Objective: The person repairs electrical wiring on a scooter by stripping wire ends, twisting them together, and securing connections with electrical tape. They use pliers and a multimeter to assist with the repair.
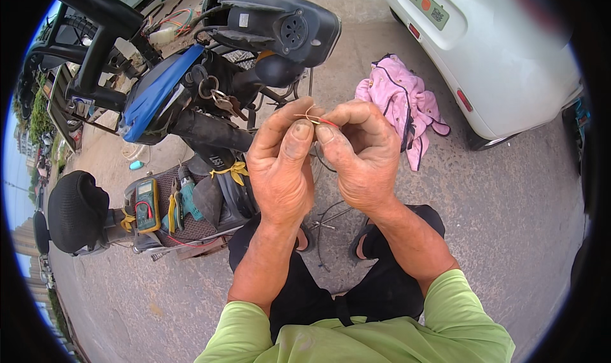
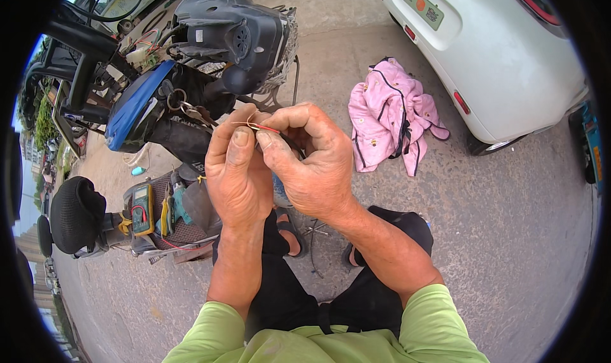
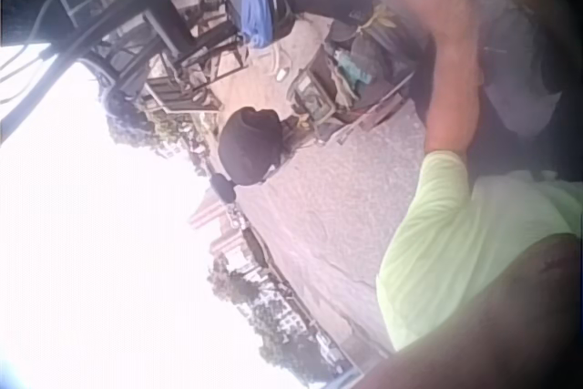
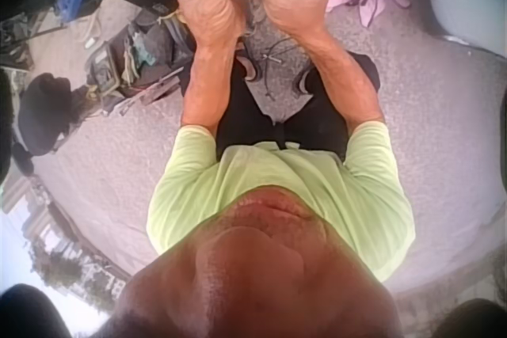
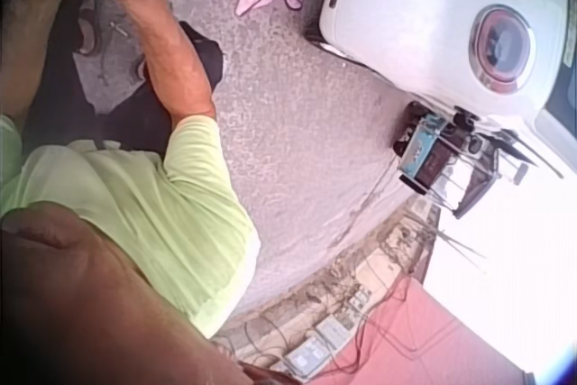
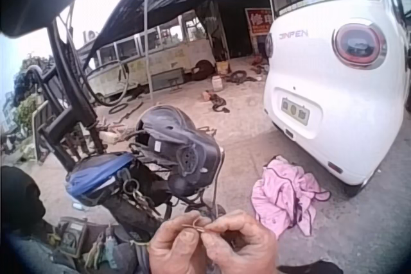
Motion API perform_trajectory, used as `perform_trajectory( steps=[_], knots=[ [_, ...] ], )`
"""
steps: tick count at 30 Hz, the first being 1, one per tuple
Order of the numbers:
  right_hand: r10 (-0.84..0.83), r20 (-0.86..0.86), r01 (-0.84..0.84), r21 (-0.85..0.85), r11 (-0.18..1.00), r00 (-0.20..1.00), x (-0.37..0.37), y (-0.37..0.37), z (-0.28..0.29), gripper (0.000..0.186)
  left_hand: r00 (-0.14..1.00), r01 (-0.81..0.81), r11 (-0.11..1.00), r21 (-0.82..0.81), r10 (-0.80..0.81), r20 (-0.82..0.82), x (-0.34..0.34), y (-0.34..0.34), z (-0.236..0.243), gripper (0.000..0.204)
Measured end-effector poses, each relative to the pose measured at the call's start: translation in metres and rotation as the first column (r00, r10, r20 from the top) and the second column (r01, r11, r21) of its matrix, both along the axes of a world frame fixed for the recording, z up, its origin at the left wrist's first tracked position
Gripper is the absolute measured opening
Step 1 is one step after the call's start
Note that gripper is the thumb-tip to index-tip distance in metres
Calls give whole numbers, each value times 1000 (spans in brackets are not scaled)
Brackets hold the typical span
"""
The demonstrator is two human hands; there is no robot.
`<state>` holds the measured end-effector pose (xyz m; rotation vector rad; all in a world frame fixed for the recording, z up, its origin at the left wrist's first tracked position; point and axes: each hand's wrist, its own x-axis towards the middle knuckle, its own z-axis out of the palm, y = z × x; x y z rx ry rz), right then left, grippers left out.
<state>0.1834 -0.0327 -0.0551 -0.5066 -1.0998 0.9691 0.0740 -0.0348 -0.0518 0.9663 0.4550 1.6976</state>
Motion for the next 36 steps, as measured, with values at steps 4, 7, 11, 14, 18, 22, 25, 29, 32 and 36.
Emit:
perform_trajectory(
  steps=[4,7,11,14,18,22,25,29,32,36],
  knots=[
    [3,0,-3,3,1000,1000,0,0,1,13,1000,4,1000,3,-4,-12,-1,0,-1,33],
    [14,2,-14,-10,1000,1000,0,-1,1,12,999,34,999,-4,-35,-8,-5,2,-5,34],
    [3,1,-3,2,1000,1000,0,1,0,11,994,95,995,-5,-94,58,-4,2,-1,34],
    [-16,20,15,16,1000,1000,1,1,0,11,990,121,992,-45,-117,80,-3,0,0,33],
    [-27,36,26,28,999,999,1,1,0,11,987,150,988,-37,-147,70,-5,2,-4,32],
    [-29,44,28,20,999,999,1,1,0,11,987,149,989,-22,-147,71,-5,2,-7,29],
    [-32,40,31,20,999,999,1,1,1,12,985,152,988,-15,-150,83,-5,2,-6,26],
    [-34,51,32,34,999,998,1,0,1,12,986,147,989,9,-147,85,-4,1,-6,21],
    [-31,53,29,37,999,998,1,0,0,12,986,144,990,7,-144,87,-4,1,-3,18],
    [-10,52,8,29,1000,999,0,-1,0,12,990,128,991,46,-130,54,-9,5,-12,20]
  ],
)
